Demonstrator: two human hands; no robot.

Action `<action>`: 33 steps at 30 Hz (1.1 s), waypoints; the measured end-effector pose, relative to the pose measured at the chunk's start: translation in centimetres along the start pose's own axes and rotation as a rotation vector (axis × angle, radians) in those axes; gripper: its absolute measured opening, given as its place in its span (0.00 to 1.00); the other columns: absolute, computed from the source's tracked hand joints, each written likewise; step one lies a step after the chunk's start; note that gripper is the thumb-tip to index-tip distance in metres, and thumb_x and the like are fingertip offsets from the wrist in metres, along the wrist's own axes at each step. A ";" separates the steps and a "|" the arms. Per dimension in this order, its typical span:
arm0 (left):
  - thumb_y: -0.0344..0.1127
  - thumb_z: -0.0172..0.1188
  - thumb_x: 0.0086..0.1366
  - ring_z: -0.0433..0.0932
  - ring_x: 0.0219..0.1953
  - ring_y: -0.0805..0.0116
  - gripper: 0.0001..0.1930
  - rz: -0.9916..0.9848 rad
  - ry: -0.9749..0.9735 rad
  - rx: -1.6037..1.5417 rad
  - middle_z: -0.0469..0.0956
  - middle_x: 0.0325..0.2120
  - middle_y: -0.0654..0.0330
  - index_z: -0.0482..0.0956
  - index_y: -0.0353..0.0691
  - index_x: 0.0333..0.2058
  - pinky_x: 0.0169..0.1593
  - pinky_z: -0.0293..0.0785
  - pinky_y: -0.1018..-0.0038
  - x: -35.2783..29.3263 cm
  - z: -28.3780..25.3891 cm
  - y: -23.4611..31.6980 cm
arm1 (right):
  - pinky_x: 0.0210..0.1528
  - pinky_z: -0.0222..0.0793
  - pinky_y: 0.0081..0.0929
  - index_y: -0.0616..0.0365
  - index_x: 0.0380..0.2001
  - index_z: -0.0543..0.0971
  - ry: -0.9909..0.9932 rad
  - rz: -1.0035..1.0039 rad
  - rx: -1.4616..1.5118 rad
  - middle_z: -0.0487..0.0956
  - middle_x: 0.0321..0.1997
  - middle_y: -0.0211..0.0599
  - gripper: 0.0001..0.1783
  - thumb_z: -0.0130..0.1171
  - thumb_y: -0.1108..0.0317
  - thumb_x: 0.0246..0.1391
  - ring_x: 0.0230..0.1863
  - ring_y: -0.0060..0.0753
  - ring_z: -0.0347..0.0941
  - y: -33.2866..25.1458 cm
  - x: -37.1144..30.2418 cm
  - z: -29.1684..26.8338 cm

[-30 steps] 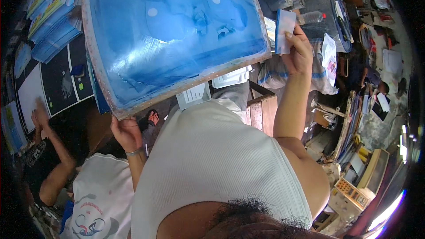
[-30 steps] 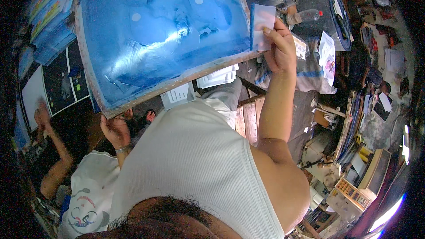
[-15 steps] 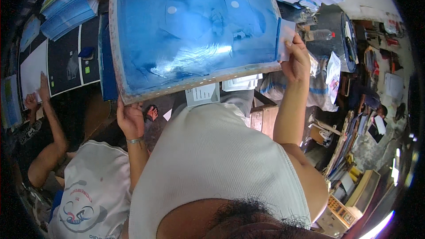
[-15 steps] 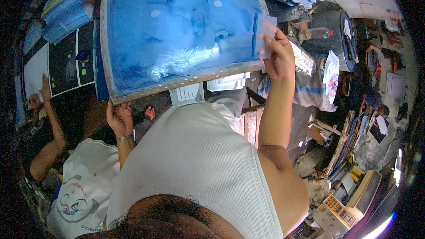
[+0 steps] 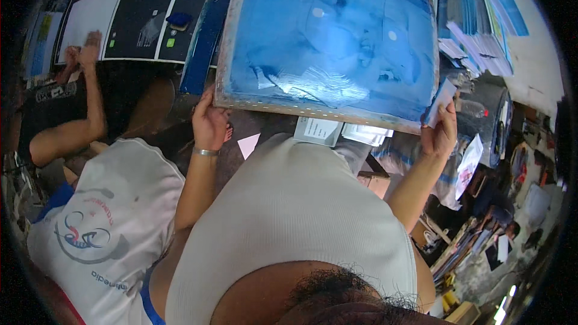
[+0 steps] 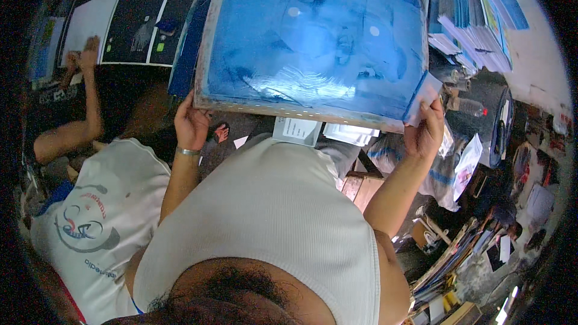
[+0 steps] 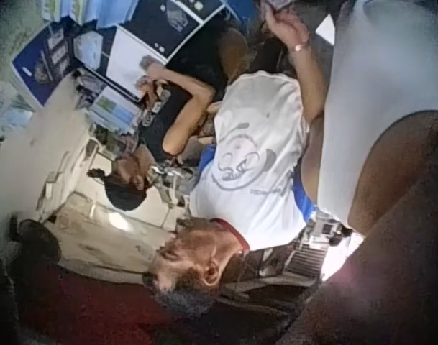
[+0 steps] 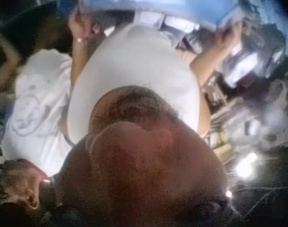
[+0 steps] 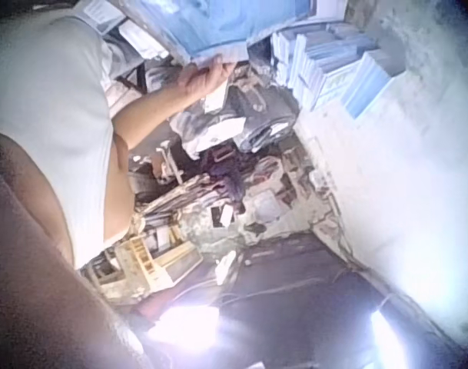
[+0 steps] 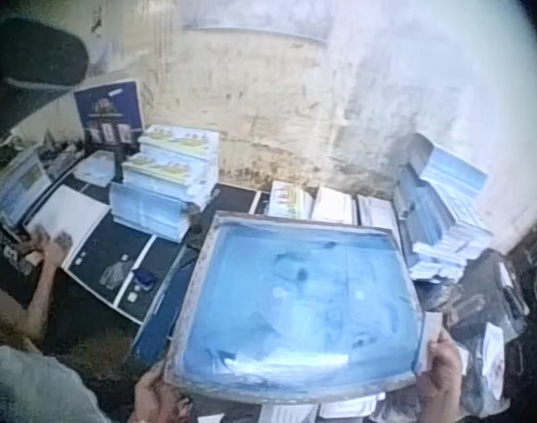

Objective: The person holds a screen printing frame, scrapes and rubs the blue emulsion surface with a plastic scraper, and peels pieces of film from the mesh by hand.

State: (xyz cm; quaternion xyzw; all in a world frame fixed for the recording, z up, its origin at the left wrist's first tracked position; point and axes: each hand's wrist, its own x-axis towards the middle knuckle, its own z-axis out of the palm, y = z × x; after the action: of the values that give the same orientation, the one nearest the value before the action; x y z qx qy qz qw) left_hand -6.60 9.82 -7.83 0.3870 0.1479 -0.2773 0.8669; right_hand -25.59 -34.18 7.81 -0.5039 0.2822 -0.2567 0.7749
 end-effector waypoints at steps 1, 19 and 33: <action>0.44 0.48 0.71 0.77 0.48 0.61 0.18 -0.002 0.001 -0.003 0.79 0.49 0.58 0.75 0.42 0.52 0.50 0.71 0.62 0.0 -0.1 -0.1 | 0.50 0.79 0.33 0.67 0.58 0.69 -0.017 0.002 0.003 0.80 0.51 0.44 0.26 0.55 0.73 0.56 0.49 0.37 0.80 -0.1 0.0 -0.4; 0.62 0.50 0.64 0.75 0.45 0.53 0.32 0.077 0.424 -0.357 0.76 0.45 0.53 0.71 0.36 0.51 0.51 0.70 0.61 0.3 -5.6 -3.8 | 0.22 0.75 0.24 0.63 0.56 0.71 -0.346 0.160 -0.179 0.81 0.40 0.35 0.23 0.60 0.73 0.57 0.27 0.28 0.78 2.1 4.5 9.8; 0.62 0.44 0.70 0.77 0.46 0.64 0.30 0.189 0.417 -0.242 0.77 0.43 0.58 0.74 0.39 0.50 0.49 0.70 0.67 -1.4 -5.7 -6.7 | 0.32 0.76 0.27 0.63 0.50 0.76 -0.923 0.207 -0.537 0.81 0.39 0.36 0.16 0.59 0.71 0.58 0.34 0.31 0.79 9.5 9.7 30.4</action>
State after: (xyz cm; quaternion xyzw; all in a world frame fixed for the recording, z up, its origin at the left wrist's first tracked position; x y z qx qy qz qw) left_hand -11.91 10.94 -14.84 0.3413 0.3187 -0.0895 0.8798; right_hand 3.52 -18.08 7.44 -0.7141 0.0165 0.1498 0.6836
